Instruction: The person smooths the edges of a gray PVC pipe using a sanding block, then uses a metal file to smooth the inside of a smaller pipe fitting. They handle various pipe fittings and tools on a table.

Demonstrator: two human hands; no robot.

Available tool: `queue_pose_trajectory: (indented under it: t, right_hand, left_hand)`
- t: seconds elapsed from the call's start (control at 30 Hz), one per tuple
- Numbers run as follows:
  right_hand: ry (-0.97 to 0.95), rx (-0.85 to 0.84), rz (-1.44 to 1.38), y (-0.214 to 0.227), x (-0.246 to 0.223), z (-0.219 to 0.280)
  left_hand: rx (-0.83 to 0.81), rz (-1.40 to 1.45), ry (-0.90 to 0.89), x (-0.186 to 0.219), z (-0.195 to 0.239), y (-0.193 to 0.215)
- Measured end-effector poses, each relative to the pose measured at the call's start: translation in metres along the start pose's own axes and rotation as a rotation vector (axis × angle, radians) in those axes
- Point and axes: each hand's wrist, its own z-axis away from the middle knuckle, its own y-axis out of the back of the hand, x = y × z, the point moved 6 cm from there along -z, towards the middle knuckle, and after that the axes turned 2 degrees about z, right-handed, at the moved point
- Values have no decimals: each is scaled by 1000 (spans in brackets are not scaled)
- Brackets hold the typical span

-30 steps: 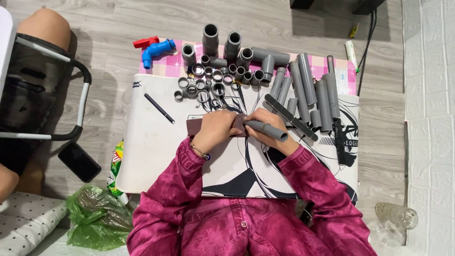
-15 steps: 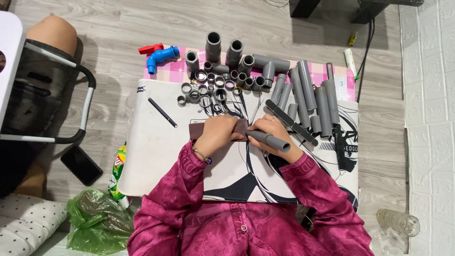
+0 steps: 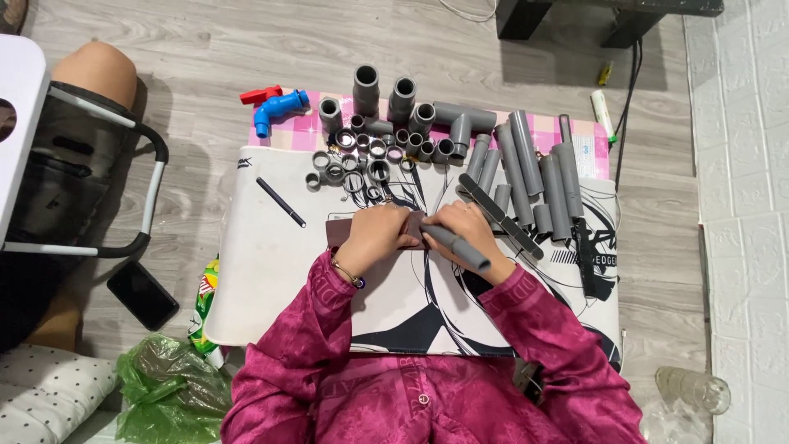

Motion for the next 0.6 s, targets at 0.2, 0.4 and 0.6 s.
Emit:
queue_pose_trajectory:
  t: [0.2, 0.4, 0.6]
  right_hand:
    - [-68, -82, -49, 3, -1, 1]
    - [-30, -68, -85, -1, -3, 5]
    - [-63, -46, -165, 7, -11, -7]
  left_hand:
    - [-1, 11, -14, 4, 1, 7]
    - [11, 34, -23, 10, 6, 13]
    - [0, 17, -12, 2, 2, 4]
